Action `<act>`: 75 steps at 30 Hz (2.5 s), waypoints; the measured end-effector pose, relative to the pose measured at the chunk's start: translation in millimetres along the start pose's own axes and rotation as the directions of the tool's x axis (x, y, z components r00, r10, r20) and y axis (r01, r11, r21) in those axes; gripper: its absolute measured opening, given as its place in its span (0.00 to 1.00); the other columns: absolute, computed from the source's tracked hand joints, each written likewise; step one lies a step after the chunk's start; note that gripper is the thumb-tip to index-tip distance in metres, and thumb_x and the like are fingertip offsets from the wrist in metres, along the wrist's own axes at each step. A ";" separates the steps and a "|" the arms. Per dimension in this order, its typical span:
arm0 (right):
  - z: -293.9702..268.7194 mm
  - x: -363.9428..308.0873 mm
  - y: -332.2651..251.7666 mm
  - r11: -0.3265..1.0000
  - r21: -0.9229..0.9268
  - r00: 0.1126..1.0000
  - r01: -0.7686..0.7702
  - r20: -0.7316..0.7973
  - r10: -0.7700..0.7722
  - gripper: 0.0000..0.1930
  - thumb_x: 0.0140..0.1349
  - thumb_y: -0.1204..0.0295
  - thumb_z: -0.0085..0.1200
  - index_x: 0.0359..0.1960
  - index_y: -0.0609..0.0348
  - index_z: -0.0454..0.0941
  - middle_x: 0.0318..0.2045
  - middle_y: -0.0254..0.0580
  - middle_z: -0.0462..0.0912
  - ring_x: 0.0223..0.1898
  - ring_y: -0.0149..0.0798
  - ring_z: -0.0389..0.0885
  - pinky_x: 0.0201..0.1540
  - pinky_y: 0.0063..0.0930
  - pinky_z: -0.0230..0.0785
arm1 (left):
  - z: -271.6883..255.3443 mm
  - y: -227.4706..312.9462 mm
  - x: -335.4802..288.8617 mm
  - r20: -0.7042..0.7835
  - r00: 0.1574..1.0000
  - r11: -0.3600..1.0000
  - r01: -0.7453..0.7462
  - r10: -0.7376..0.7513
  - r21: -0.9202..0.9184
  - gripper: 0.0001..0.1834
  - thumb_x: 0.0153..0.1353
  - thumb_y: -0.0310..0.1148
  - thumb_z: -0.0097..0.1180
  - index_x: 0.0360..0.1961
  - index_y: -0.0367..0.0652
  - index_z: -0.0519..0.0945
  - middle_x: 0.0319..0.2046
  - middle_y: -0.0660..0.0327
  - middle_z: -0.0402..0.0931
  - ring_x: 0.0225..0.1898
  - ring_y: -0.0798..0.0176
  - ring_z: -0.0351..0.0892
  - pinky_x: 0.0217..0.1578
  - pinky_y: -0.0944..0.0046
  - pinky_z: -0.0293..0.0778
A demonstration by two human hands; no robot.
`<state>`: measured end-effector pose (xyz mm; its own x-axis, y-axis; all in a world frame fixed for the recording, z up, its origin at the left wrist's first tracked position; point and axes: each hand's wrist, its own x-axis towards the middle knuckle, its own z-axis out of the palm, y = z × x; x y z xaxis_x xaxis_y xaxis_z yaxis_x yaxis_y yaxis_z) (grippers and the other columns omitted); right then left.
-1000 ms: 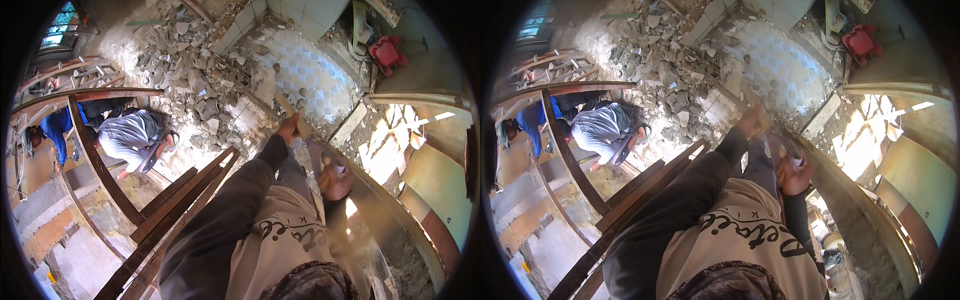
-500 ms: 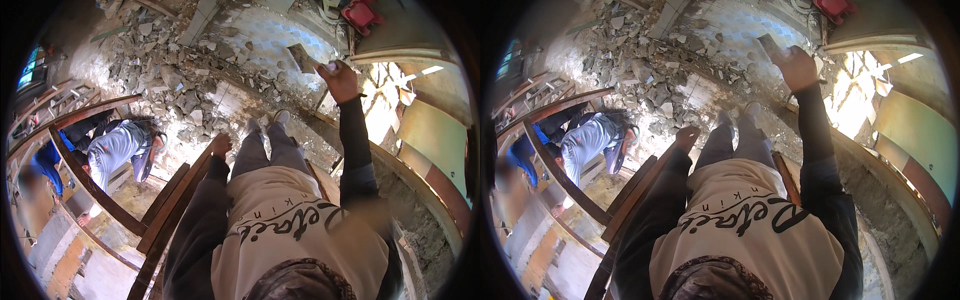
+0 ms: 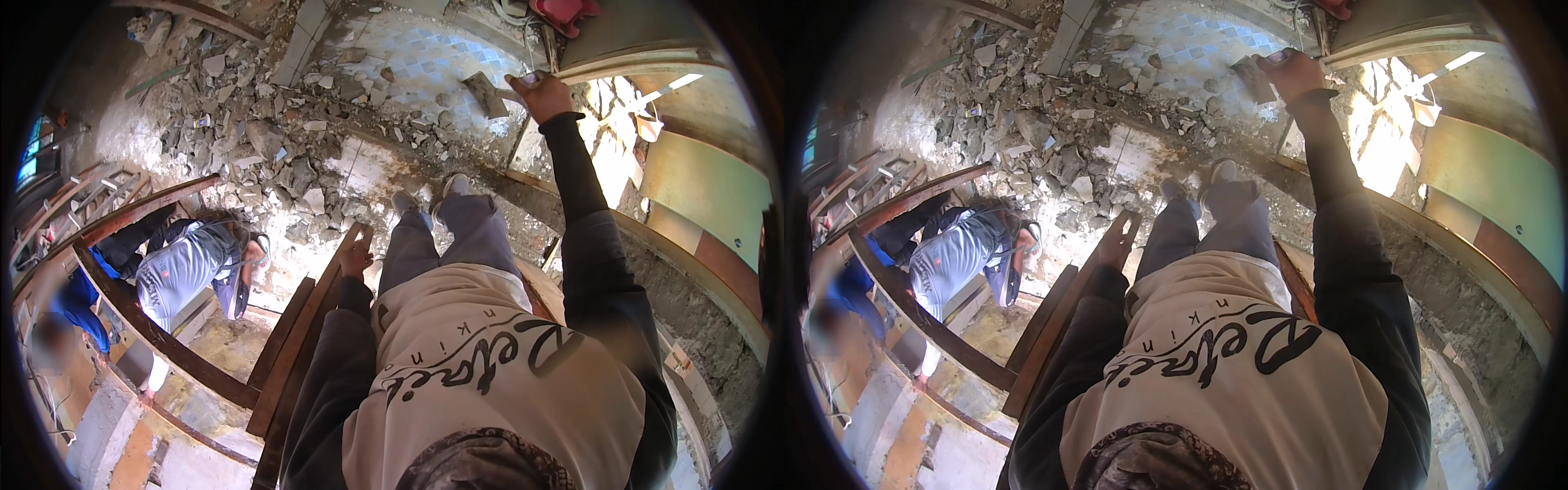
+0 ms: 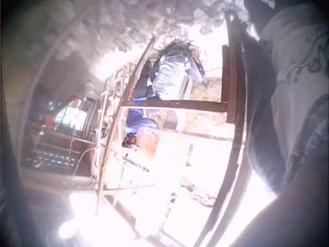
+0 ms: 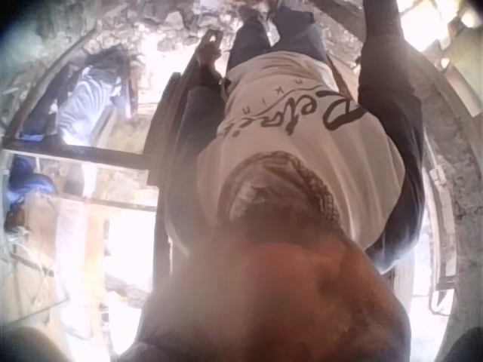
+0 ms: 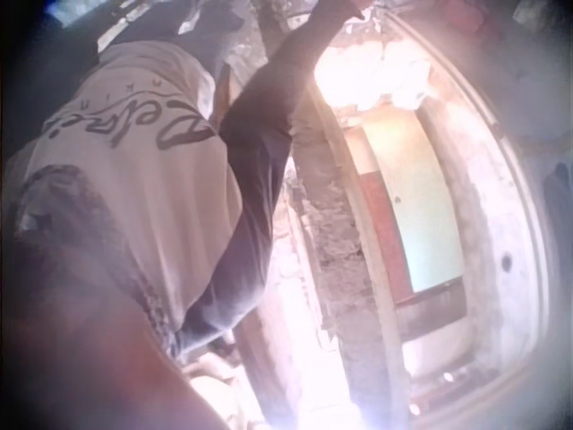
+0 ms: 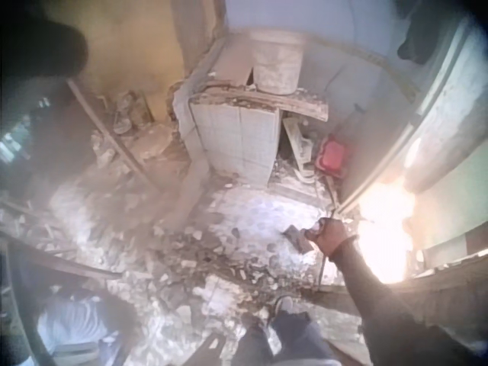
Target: The person uses a pickaxe to break up a concrete floor, repeatedly striking and prying at the surface to create rubble. Other workers are visible nearby, but the camera wearer focuses on breaking the floor in a confined area.
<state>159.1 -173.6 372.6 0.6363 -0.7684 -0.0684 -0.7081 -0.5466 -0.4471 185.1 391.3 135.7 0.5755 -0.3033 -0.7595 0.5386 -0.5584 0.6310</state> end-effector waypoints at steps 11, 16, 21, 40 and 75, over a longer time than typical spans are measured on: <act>-27.8 10.2 28.0 0.975 -0.121 0.982 -0.187 -0.017 0.186 0.35 0.50 0.38 0.60 0.41 0.62 0.83 0.35 0.56 0.85 0.40 0.54 0.84 0.47 0.41 0.74 | -17.9 9.6 1.5 -0.102 0.987 0.968 0.101 -0.127 -0.228 0.13 0.63 0.36 0.56 0.43 0.37 0.77 0.26 0.61 0.75 0.27 0.64 0.78 0.25 0.64 0.74; -31.3 -3.4 54.3 0.939 -0.287 0.981 -0.189 -0.022 0.191 0.28 0.59 0.41 0.53 0.47 0.49 0.82 0.41 0.50 0.85 0.43 0.54 0.83 0.48 0.42 0.74 | -6.5 -6.3 9.9 -0.001 0.996 0.987 -0.087 0.088 0.134 0.12 0.62 0.35 0.57 0.44 0.41 0.77 0.29 0.60 0.75 0.25 0.65 0.77 0.22 0.66 0.73; -36.1 -27.1 81.7 0.774 -0.632 0.998 0.027 0.063 0.016 0.14 0.66 0.53 0.49 0.52 0.28 0.76 0.45 0.43 0.81 0.41 0.50 0.83 0.43 0.42 0.76 | 8.4 -5.7 28.8 0.052 0.998 0.996 0.039 -0.035 -0.076 0.11 0.62 0.35 0.57 0.43 0.42 0.77 0.29 0.61 0.75 0.25 0.64 0.77 0.21 0.66 0.72; -26.2 -47.2 72.6 0.933 -0.155 0.944 -0.324 -0.119 0.308 0.35 0.56 0.38 0.53 0.43 0.62 0.82 0.39 0.57 0.84 0.43 0.58 0.82 0.48 0.46 0.73 | 10.0 40.8 33.3 -0.018 0.936 0.933 -0.348 0.351 0.087 0.10 0.63 0.33 0.53 0.37 0.36 0.79 0.24 0.61 0.75 0.24 0.67 0.74 0.21 0.68 0.69; -20.2 -75.8 72.6 0.836 -0.544 0.996 -0.069 -0.089 0.025 0.13 0.63 0.60 0.52 0.50 0.31 0.78 0.43 0.45 0.81 0.41 0.49 0.83 0.38 0.42 0.76 | -1.9 -0.8 39.8 0.073 0.908 0.892 -0.419 0.413 0.169 0.11 0.64 0.37 0.48 0.38 0.41 0.77 0.28 0.59 0.75 0.26 0.60 0.75 0.22 0.65 0.70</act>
<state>53.3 -161.8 363.3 0.5891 -0.8080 -0.0001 -0.8026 -0.5852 0.1159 208.8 381.1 105.3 0.7000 -0.5623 -0.4403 0.1351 -0.5011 0.8548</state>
